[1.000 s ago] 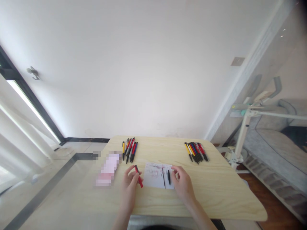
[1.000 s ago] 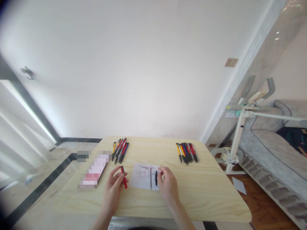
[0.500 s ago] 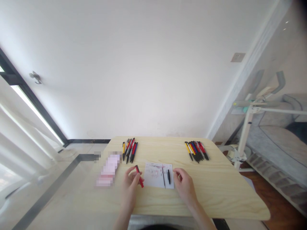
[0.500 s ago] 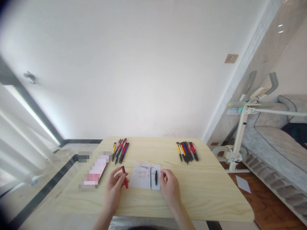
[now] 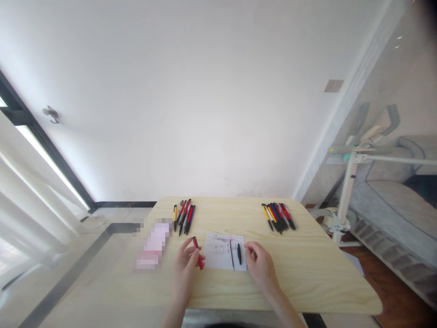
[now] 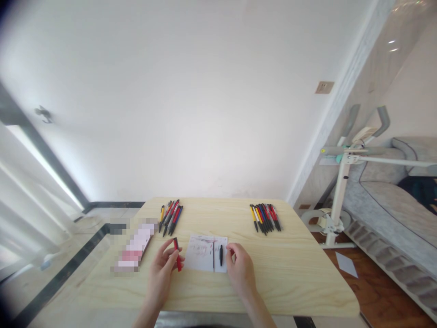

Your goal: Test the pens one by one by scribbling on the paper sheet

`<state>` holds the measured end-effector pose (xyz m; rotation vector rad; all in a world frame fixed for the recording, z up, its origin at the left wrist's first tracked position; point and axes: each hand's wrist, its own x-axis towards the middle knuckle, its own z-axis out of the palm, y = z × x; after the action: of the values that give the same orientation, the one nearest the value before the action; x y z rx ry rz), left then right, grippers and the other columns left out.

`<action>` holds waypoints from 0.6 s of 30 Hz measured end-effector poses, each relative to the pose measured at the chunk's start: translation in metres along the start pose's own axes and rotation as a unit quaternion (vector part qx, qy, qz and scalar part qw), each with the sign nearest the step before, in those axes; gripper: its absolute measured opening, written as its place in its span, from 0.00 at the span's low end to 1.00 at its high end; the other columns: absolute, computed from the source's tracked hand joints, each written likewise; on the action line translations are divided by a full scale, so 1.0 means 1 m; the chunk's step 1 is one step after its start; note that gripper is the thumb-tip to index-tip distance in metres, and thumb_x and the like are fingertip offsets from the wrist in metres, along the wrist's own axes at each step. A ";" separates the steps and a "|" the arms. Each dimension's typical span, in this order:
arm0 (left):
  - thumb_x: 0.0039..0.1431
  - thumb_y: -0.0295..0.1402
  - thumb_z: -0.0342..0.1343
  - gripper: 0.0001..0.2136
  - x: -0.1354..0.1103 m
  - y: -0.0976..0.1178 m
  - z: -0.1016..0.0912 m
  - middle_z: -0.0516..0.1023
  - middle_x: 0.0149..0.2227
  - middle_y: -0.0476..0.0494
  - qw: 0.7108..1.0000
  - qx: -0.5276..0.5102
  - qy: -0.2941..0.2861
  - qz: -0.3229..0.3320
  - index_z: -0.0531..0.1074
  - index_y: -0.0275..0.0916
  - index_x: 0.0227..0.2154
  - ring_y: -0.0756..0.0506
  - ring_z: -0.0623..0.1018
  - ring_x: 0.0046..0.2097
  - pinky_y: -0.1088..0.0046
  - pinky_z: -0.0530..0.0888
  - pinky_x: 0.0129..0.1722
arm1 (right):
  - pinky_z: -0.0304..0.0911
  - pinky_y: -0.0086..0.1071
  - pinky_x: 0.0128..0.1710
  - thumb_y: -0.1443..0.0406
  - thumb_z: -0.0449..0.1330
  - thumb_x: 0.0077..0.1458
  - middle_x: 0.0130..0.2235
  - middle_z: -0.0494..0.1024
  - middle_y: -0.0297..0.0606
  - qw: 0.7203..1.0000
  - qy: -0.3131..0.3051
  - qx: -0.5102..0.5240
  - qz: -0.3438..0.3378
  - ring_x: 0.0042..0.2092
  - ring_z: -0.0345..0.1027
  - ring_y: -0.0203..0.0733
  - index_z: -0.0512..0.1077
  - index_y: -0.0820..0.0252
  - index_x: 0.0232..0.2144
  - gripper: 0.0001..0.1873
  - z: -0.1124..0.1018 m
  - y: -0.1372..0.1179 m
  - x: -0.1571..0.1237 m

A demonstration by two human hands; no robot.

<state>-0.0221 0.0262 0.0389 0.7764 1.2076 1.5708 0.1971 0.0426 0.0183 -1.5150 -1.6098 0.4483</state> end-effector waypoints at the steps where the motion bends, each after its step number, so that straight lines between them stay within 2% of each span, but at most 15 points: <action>1: 0.42 0.40 0.62 0.27 0.000 0.000 0.000 0.76 0.29 0.47 1.000 0.002 0.001 -0.001 0.64 0.40 0.47 0.47 0.76 0.26 0.73 0.72 0.21 | 0.59 0.29 0.29 0.63 0.50 0.52 0.29 0.76 0.39 1.000 -0.001 -0.002 0.000 0.26 0.65 0.39 0.72 0.60 0.31 0.12 0.000 0.000 0.000; 18: 0.45 0.39 0.60 0.26 0.001 -0.001 0.000 0.75 0.34 0.45 1.000 0.017 0.014 0.012 0.62 0.42 0.48 0.44 0.78 0.33 0.69 0.76 0.26 | 0.60 0.29 0.31 0.64 0.50 0.53 0.30 0.76 0.38 1.000 -0.011 -0.010 -0.010 0.30 0.67 0.40 0.72 0.59 0.30 0.11 -0.002 -0.002 0.000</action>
<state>-0.0224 0.0269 0.0375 0.7956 1.2527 1.5881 0.1973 0.0417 0.0204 -1.5120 -1.6482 0.4407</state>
